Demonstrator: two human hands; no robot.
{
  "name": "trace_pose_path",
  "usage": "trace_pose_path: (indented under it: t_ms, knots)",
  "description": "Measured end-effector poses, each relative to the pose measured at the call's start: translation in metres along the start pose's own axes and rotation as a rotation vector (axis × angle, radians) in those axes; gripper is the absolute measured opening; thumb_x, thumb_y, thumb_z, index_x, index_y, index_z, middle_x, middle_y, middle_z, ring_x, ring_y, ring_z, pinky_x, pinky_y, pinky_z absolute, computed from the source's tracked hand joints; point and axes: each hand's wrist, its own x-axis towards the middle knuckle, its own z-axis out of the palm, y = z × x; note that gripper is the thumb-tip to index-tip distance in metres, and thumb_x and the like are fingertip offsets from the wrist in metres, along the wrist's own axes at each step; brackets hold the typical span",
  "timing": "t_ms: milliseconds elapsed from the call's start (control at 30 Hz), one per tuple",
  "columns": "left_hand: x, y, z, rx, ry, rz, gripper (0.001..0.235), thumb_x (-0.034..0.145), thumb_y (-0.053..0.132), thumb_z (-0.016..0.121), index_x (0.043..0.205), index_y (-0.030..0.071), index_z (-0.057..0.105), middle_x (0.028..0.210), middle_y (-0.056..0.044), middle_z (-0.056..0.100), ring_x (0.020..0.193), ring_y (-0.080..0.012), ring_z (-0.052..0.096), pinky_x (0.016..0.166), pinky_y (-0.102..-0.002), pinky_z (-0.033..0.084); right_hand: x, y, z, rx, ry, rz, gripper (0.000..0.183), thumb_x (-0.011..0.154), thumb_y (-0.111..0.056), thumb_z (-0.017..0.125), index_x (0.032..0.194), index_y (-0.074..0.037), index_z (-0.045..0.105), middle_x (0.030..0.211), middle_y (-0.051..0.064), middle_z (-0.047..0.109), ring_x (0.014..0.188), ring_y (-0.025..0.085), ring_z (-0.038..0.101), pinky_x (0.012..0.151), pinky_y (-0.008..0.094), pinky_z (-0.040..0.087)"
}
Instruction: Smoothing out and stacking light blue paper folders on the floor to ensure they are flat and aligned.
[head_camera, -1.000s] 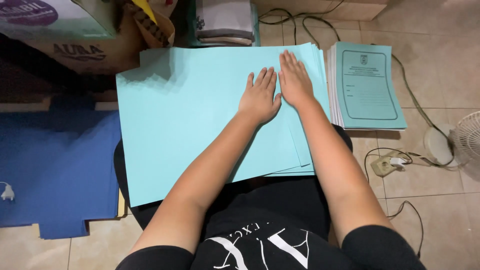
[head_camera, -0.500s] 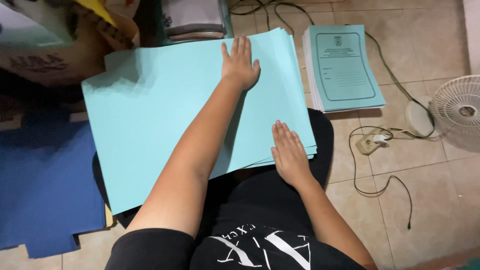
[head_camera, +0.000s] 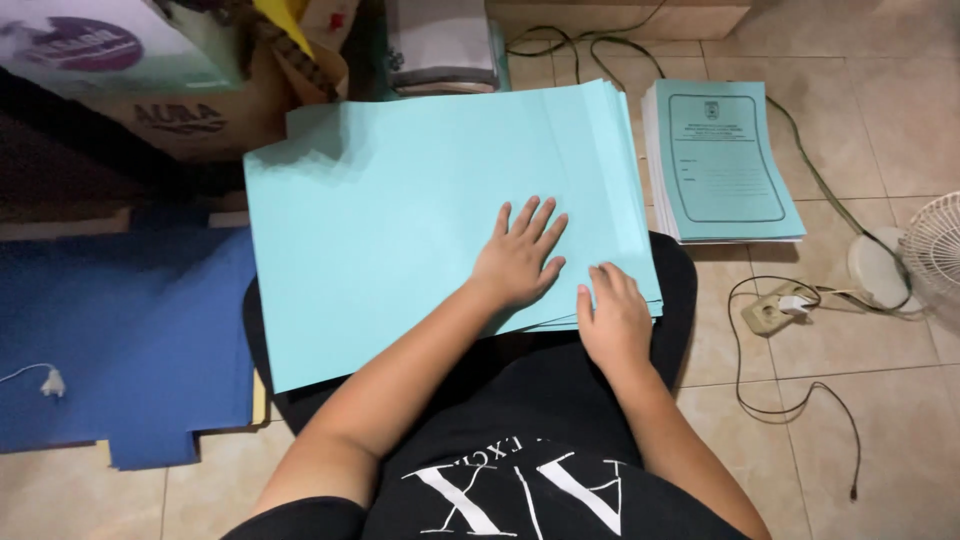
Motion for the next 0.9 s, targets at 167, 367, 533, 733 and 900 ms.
trace_pose_path:
  t_ms: [167, 367, 533, 733, 900]
  knots:
    - [-0.012, 0.002, -0.003, -0.052, 0.010, 0.000, 0.069, 0.104, 0.054, 0.021, 0.164, 0.020, 0.024, 0.172, -0.009, 0.019, 0.160, -0.0297, 0.013, 0.128, -0.058, 0.007, 0.004, 0.003, 0.000, 0.037, -0.063, 0.246, 0.056, 0.104, -0.049, 0.049, 0.144, -0.010, 0.053, 0.130, 0.009, 0.055, 0.125, 0.030, 0.056, 0.094, 0.042, 0.055]
    - [-0.026, -0.005, 0.000, -0.274, 0.328, 0.051, 0.048, 0.108, 0.033, 0.038, 0.148, 0.012, 0.052, 0.161, -0.012, 0.042, 0.153, -0.0313, 0.034, 0.125, -0.057, 0.021, 0.025, 0.036, 0.013, 0.744, -0.107, 0.551, 0.030, 0.094, -0.029, 0.072, 0.120, -0.015, 0.073, 0.100, 0.005, 0.076, 0.085, 0.017, 0.073, 0.065, 0.032, 0.058]
    - [-0.065, -0.016, 0.013, -0.630, 0.588, 0.133, 0.029, 0.102, 0.026, 0.055, 0.126, 0.018, 0.068, 0.125, -0.003, 0.072, 0.122, -0.0233, 0.066, 0.116, -0.045, 0.043, 0.030, 0.061, -0.026, 1.155, 0.413, 0.710, 0.016, 0.095, -0.015, 0.068, 0.109, -0.014, 0.062, 0.090, 0.001, 0.048, 0.062, 0.011, 0.054, 0.043, 0.019, 0.043]
    - [-0.119, -0.023, -0.033, -0.868, 0.479, -0.144, 0.026, 0.096, 0.015, 0.055, 0.110, 0.003, 0.072, 0.105, -0.007, 0.076, 0.076, -0.0220, 0.067, 0.072, -0.031, 0.054, 0.013, 0.025, -0.106, 0.617, 0.791, 0.095, 0.006, 0.103, 0.009, 0.056, 0.109, 0.007, 0.058, 0.105, 0.017, 0.061, 0.096, 0.023, 0.056, 0.096, 0.035, 0.048]
    - [-0.093, -0.038, -0.016, -1.354, 0.386, -0.117, 0.037, 0.109, 0.027, 0.044, 0.129, 0.004, 0.063, 0.101, -0.016, 0.075, 0.088, -0.0265, 0.075, 0.073, -0.039, 0.062, 0.012, -0.029, -0.067, 0.359, 0.754, -0.309, 0.014, 0.091, 0.006, 0.072, 0.093, -0.008, 0.076, 0.085, 0.008, 0.069, 0.079, 0.028, 0.066, 0.078, 0.038, 0.053]
